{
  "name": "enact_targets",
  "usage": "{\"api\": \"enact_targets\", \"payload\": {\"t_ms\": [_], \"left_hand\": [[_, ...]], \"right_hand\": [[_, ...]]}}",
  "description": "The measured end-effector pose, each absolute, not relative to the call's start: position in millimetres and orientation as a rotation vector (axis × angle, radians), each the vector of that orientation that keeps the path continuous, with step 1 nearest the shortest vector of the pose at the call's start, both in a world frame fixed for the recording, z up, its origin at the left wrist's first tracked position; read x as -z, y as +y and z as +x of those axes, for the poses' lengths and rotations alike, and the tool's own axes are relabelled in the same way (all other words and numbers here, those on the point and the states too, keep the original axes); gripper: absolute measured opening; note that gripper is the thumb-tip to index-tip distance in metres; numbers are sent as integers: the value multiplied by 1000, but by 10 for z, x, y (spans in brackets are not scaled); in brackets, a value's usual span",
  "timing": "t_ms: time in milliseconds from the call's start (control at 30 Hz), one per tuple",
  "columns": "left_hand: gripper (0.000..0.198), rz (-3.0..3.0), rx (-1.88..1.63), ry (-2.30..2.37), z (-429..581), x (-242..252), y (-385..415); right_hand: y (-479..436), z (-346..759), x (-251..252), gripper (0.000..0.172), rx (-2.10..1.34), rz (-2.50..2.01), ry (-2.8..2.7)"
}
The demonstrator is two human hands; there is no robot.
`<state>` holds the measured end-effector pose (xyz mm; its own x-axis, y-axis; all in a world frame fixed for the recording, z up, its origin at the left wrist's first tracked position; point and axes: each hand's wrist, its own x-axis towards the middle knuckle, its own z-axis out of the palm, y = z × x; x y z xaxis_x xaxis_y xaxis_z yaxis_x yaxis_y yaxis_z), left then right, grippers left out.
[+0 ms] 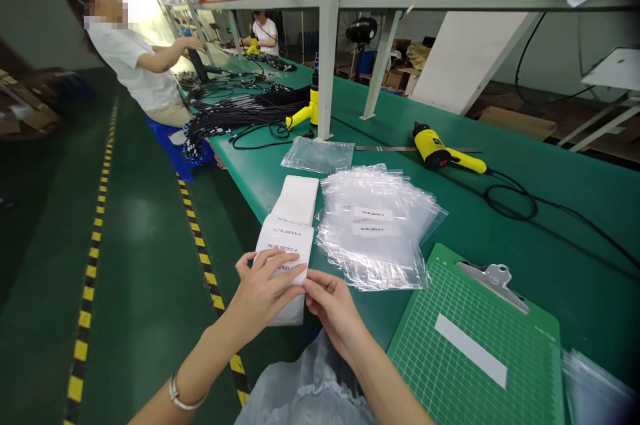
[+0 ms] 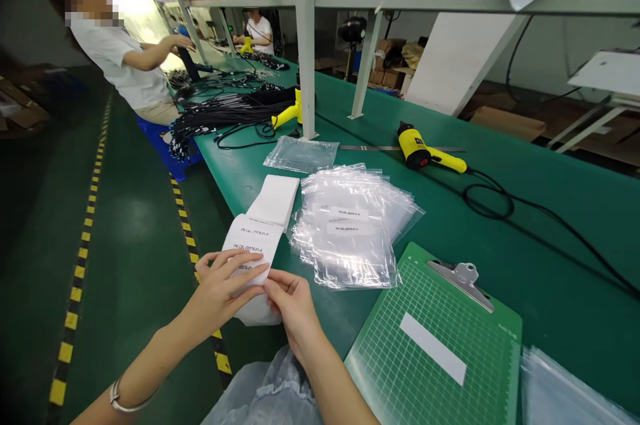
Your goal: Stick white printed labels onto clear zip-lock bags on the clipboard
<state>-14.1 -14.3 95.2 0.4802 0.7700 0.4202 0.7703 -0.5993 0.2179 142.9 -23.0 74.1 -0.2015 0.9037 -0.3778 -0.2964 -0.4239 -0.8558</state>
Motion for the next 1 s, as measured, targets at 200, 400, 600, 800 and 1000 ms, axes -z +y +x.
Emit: {"api": "enact_targets", "payload": {"t_ms": [200, 400, 600, 800, 1000], "left_hand": [[22, -2734, 997, -1400, -109, -986, -97], [26, -2750, 1176, -1465, -75, -1035, -172], [33, -2689, 1056, -1371, -37, -1091, -267], [29, -2806, 1212, -1590, -37, -1096, -293], [22, -2784, 1448, -1896, 4, -1074, -289]], "right_hand": [[-256, 1440, -737, 29, -1608, -1085, -1022], [-289, 1428, -846, 24, -1336, -1172, -1366], [-372, 1396, -868, 26, -1369, -1175, -1326], [-416, 1413, -896, 26, -1416, -1167, -1297], [-465, 1427, -865, 27, -1384, -1179, -1296]]}}
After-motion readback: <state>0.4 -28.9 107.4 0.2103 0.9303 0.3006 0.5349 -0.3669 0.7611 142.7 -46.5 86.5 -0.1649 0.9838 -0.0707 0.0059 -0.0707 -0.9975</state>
